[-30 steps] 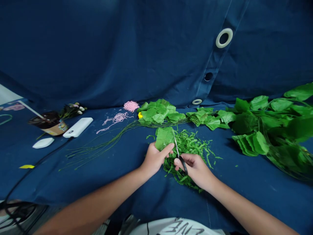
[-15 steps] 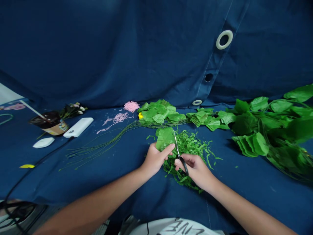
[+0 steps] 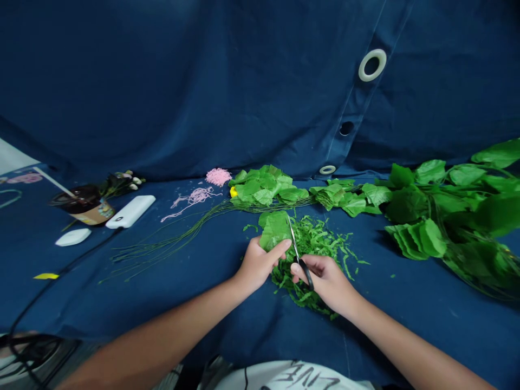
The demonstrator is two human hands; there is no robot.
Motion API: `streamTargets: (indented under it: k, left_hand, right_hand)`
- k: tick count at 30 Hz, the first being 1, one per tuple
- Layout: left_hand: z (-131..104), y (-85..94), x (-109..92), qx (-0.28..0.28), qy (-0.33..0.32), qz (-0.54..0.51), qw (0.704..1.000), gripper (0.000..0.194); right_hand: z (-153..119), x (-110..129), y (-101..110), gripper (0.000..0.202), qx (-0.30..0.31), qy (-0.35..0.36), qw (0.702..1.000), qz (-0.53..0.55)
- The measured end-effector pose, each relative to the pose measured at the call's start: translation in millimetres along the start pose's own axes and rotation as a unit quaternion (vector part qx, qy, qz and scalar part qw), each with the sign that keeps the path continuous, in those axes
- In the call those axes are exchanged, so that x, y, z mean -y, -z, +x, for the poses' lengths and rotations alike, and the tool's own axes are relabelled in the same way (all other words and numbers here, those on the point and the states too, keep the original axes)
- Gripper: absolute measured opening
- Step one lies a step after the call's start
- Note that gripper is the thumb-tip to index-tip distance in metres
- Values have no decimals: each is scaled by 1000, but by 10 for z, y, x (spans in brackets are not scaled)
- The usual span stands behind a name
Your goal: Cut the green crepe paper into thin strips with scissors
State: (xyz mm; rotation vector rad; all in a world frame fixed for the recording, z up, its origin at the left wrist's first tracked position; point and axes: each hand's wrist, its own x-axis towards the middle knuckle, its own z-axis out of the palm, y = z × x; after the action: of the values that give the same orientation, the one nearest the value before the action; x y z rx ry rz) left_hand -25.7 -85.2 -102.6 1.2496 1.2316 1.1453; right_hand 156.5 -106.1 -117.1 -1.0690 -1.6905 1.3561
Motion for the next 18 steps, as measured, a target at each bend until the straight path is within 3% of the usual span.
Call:
streamTargets:
  k: [18]
  left_hand:
    - [-8,-5,-28,4,9,-8,1000,39]
  right_hand:
    - [-9,-9,-3,30,3,-6,1000,-8]
